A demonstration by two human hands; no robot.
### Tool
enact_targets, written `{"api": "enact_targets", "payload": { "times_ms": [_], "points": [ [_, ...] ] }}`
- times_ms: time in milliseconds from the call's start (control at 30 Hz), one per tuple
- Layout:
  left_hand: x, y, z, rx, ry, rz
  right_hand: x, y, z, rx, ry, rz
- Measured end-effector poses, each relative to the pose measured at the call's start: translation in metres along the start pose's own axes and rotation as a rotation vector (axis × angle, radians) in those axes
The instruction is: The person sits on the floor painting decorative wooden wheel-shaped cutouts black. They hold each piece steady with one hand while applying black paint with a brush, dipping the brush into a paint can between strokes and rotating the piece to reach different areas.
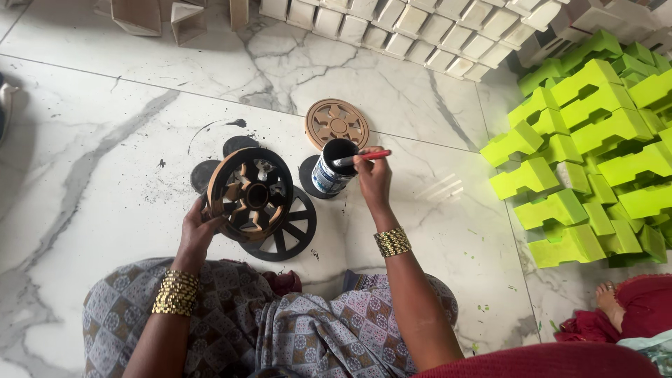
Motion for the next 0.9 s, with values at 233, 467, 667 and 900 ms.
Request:
{"api": "enact_targets", "payload": {
  "times_ms": [233, 467, 667, 900],
  "points": [
    [-0.01, -0.021, -0.03, -0.054, -0.04, -0.099, -0.018, -0.016, 0.008, -0.074, 0.155, 0.158],
    [-0.002, -0.027, -0.042, -0.072, -0.094, -0.139, 0.014, -0.021, 0.017, -0.204, -0.042, 0.338],
    [0.004, -0.016, -0.037, -0.02, -0.143, -0.127, -0.004, -0.016, 0.018, -0.086, 0.013, 0.178],
    [0.008, 0.0, -0.022, 0.125, -0.029, -0.248, -0.07, 0.025, 0.029, 0.307, 0.349, -0.379]
  ]
}}
Point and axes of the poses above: each hand's wrist, its own z-axis away from the middle knuckle, its own x-axis out of the palm, y = z × x, the point moved 10 cm from there along -z, towards the middle knuckle, and after that the axes turned 2 degrees about -z, right-handed, at the moved point
